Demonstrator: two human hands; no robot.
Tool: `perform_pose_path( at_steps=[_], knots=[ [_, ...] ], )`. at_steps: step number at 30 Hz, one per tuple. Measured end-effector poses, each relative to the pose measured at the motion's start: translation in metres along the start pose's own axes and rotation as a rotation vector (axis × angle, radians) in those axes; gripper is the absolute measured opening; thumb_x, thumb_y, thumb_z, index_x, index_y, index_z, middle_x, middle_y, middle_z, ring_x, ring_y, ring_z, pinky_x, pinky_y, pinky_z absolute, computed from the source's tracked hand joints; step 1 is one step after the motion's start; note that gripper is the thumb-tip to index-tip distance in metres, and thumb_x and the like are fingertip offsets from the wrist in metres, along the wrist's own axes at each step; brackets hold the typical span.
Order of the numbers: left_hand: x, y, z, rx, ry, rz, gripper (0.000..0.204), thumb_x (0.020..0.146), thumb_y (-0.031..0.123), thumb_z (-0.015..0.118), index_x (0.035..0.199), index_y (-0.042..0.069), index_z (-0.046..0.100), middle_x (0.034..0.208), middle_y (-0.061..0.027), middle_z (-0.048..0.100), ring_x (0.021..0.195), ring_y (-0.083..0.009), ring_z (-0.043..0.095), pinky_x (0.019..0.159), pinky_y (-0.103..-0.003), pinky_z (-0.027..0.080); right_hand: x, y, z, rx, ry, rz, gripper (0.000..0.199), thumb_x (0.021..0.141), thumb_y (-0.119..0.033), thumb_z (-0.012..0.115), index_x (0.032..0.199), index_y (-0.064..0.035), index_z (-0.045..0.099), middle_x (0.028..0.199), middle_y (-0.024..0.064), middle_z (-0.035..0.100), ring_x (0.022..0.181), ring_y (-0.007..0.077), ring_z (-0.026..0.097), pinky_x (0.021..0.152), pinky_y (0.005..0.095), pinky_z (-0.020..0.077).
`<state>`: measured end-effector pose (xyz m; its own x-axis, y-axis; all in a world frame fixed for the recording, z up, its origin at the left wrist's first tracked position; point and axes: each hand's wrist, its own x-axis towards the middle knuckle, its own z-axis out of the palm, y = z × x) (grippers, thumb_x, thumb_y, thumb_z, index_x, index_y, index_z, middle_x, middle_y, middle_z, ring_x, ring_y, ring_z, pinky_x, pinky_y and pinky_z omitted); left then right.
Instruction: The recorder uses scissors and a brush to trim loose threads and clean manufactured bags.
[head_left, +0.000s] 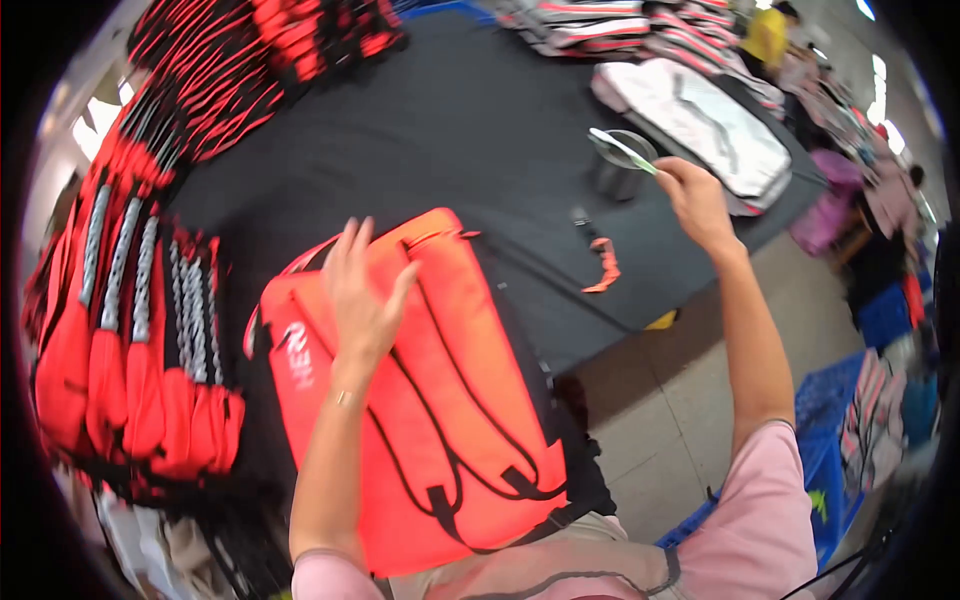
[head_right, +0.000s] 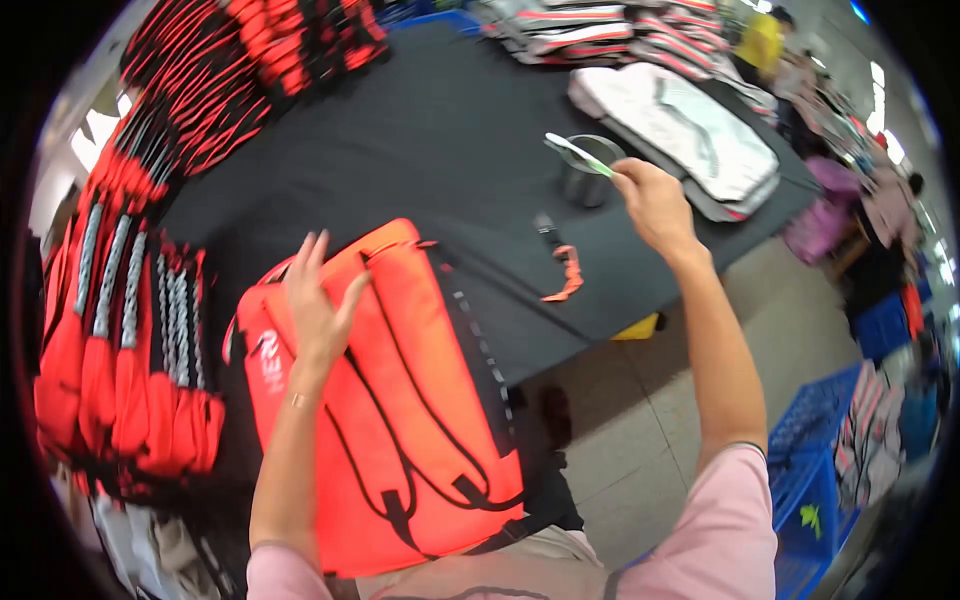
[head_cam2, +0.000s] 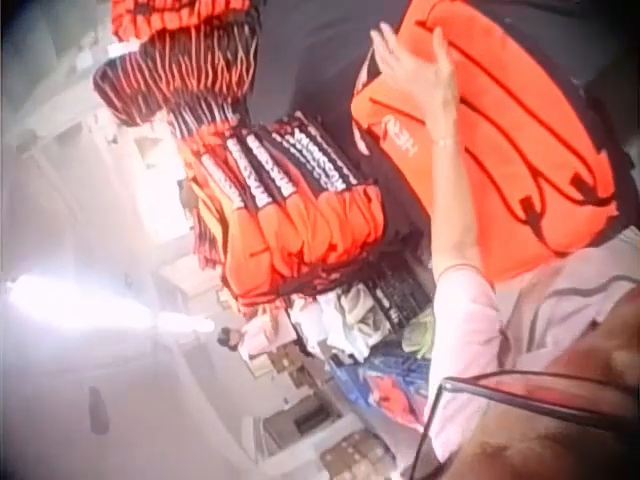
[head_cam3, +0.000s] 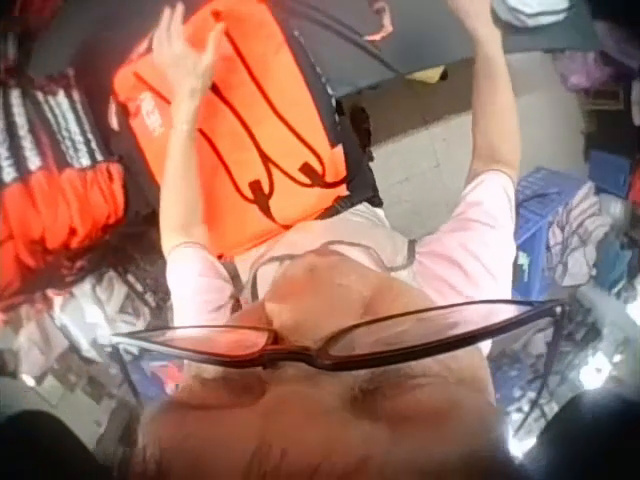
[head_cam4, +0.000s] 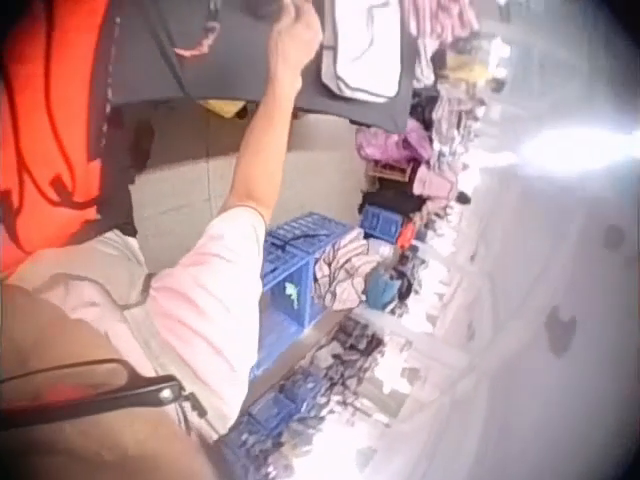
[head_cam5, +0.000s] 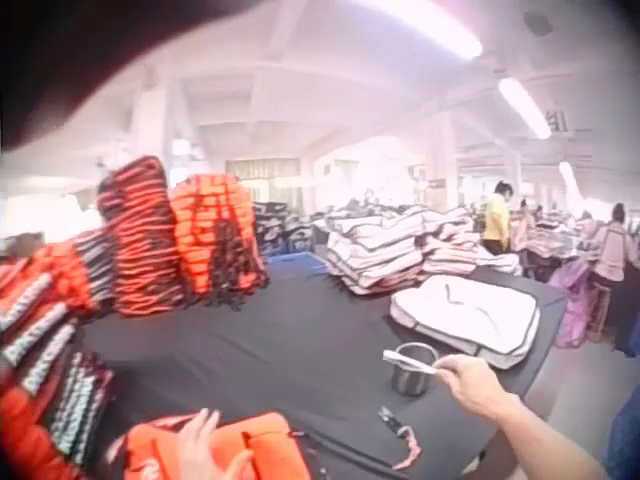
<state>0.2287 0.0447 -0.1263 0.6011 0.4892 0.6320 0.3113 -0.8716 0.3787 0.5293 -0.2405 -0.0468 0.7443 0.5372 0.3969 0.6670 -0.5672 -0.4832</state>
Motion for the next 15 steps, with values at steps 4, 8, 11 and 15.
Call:
perform_pose_path(
  at_steps=[4, 8, 11, 15],
  knots=[
    [0.0, -0.029, 0.026, 0.259, -0.145, -0.164, 0.102, 0.073, 0.056, 0.076, 0.148, 0.005, 0.031, 0.15, -0.0204, 0.035, 0.14, -0.0372, 0.031, 0.113, -0.054, 0.025, -0.01, -0.05, 0.065, 0.331, -0.165, -0.102, 0.022, 0.092, -0.017, 0.063, 0.106, -0.0003, 0.067, 0.082, 0.0104, 0.068, 0.073, 0.0153, 0.064, 0.069, 0.0319, 0.0495],
    [-0.038, -0.028, 0.019, 0.148, -0.397, -0.187, 0.09, 0.077, 0.038, 0.073, 0.147, -0.001, 0.03, 0.15, -0.0213, 0.035, 0.14, -0.0364, 0.031, 0.117, -0.05, 0.022, -0.017, -0.086, 0.095, 0.517, -0.32, -0.058, 0.019, 0.089, -0.015, 0.067, 0.103, -0.002, 0.069, 0.087, 0.0076, 0.067, 0.077, 0.016, 0.063, 0.072, 0.0302, 0.0491],
    [-0.085, 0.006, 0.006, 0.138, -0.378, -0.088, 0.082, 0.082, 0.028, 0.066, 0.148, -0.003, 0.027, 0.151, -0.0249, 0.032, 0.143, -0.0378, 0.026, 0.116, -0.051, 0.024, -0.02, -0.094, 0.109, 0.409, -0.32, -0.359, 0.021, 0.087, -0.014, 0.07, 0.106, -0.0056, 0.069, 0.089, 0.0066, 0.061, 0.082, 0.0206, 0.062, 0.073, 0.0321, 0.0486],
    [-0.108, 0.016, 0.004, 0.096, -0.341, -0.098, 0.069, 0.086, 0.019, 0.064, 0.145, -0.003, 0.036, 0.148, -0.0253, 0.036, 0.14, -0.0388, 0.033, 0.112, -0.049, 0.033, -0.022, -0.125, 0.133, 0.321, -0.349, -0.523, 0.015, 0.085, -0.01, 0.07, 0.099, -0.0055, 0.071, 0.086, 0.0065, 0.058, 0.074, 0.0206, 0.059, 0.067, 0.03, 0.0473]
  ],
)
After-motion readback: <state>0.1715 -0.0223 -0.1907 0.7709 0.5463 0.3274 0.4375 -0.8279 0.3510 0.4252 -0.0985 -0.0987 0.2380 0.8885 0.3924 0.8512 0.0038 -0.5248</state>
